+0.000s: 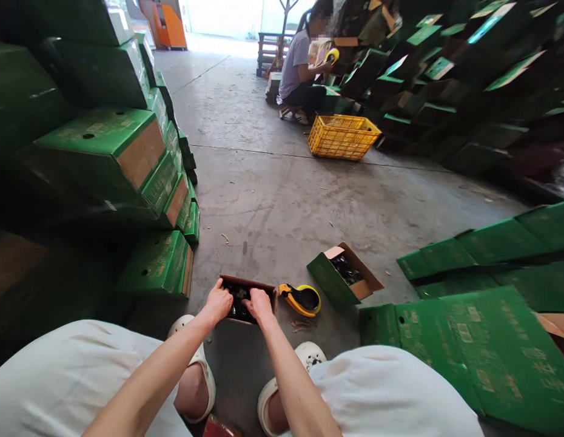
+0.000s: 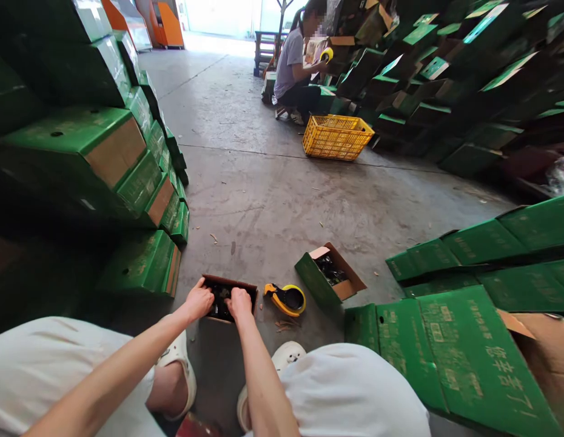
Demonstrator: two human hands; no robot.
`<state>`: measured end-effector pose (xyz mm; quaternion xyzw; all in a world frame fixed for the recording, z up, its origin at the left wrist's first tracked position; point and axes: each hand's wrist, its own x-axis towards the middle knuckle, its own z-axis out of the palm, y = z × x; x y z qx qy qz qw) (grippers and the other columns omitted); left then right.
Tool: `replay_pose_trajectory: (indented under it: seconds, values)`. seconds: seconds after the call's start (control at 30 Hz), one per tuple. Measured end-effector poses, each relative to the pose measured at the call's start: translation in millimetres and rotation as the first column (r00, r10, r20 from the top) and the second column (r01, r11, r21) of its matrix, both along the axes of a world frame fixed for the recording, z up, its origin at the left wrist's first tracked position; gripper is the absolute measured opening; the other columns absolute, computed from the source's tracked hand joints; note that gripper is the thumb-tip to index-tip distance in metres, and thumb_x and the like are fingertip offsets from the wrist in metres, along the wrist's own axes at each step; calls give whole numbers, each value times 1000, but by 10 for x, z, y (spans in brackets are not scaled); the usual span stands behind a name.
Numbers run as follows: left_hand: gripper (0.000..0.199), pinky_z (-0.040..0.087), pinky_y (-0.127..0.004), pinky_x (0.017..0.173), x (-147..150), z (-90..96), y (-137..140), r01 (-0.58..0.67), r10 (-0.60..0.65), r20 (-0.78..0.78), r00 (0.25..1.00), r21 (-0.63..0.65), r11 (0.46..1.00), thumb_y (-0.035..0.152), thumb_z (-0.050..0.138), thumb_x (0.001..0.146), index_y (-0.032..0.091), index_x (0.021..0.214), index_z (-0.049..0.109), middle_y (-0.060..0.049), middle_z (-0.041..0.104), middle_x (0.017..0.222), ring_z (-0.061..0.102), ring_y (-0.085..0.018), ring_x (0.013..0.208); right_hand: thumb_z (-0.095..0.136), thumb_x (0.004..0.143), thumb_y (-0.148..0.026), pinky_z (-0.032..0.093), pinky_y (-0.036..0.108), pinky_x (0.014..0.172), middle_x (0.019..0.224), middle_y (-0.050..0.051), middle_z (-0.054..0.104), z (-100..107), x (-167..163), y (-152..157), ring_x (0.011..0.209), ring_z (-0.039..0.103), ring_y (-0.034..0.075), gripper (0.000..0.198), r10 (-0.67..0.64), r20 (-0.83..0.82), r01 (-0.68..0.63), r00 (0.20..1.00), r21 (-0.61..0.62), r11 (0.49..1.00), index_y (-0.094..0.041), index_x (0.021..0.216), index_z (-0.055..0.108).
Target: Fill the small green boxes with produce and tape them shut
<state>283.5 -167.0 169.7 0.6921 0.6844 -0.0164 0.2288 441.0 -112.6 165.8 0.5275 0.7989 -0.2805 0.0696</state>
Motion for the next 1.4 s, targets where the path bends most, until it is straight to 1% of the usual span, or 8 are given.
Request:
replay_pose_trajectory:
  seconds: [0.17, 0.33, 0.57, 0.77, 1.0, 1.1, 1.2, 1.4]
  values:
    - [30, 38, -49, 117, 202, 67, 64, 86, -83, -36, 996, 79, 993, 18, 50, 99, 16, 119, 73, -18, 66, 126, 59, -30, 124, 46, 101, -8, 49, 25, 99, 128, 13, 75, 170, 278, 153, 123, 69, 22, 44, 4, 25, -4, 1000, 9, 1000, -21, 136, 70]
    - [34, 52, -32, 100, 309, -67, 121, 160, -161, 33, 986, 25, 987, 15, 48, 100, 23, 113, 78, -9, 69, 123, 59, -24, 121, 60, 94, -9, 55, 32, 94, 125, 21, 73, 189, 277, 18, 114, 73, 29, 35, 42, 149, -38, 988, -29, 999, -13, 125, 75]
    - [38, 59, -33, 90, 264, -309, 150, 112, -109, 84, 990, -24, 993, 11, 45, 97, 20, 107, 80, -13, 62, 142, 50, -29, 138, 43, 101, -5, 57, 39, 94, 120, 26, 71, 30, 71, -12, 114, 73, 32, 38, 46, 243, -45, 969, -10, 999, -9, 124, 73]
    - [56, 55, -36, 107, 252, -358, 167, 124, -118, 151, 981, -26, 992, -1, 49, 86, 24, 130, 74, -10, 63, 146, 52, -28, 141, 46, 100, -5, 56, 37, 95, 126, 23, 70, 93, 146, -101, 116, 71, 29, 37, 25, 244, -30, 969, 16, 999, -13, 125, 72]
    - [65, 41, -39, 123, 157, -379, 53, 81, -81, 209, 974, 11, 997, -2, 45, 86, 22, 144, 63, -9, 61, 150, 53, -24, 143, 64, 88, -7, 54, 37, 96, 121, 25, 73, 76, 177, -158, 116, 71, 33, 36, 3, 176, 0, 984, -19, 1000, -9, 124, 71]
    - [68, 36, -37, 125, 98, -374, 35, 109, -107, 238, 965, 6, 994, -3, 50, 81, 20, 143, 63, -9, 58, 155, 48, -24, 148, 73, 86, -23, 55, 30, 86, 110, 19, 78, 69, 230, -70, 105, 75, 30, 27, -7, 129, 19, 992, -94, 995, -12, 111, 74]
    - [72, 33, -38, 127, 77, -392, 59, 138, -132, 259, 957, -8, 990, -2, 58, 75, 18, 144, 62, -10, 54, 158, 45, -26, 150, 78, 84, -36, 56, 25, 69, 95, 12, 81, 58, 251, -61, 84, 78, 25, 34, -11, 113, 31, 993, -176, 984, -13, 108, 74]
    - [82, 32, -40, 128, 90, -490, 95, 162, -143, 282, 949, -45, 986, 3, 67, 70, 15, 150, 54, -14, 46, 163, 37, -30, 155, 64, 90, -7, 56, 31, 90, 125, 22, 72, 42, 111, -173, 114, 74, 32, 37, 9, 174, 12, 985, -117, 993, -10, 127, 69]
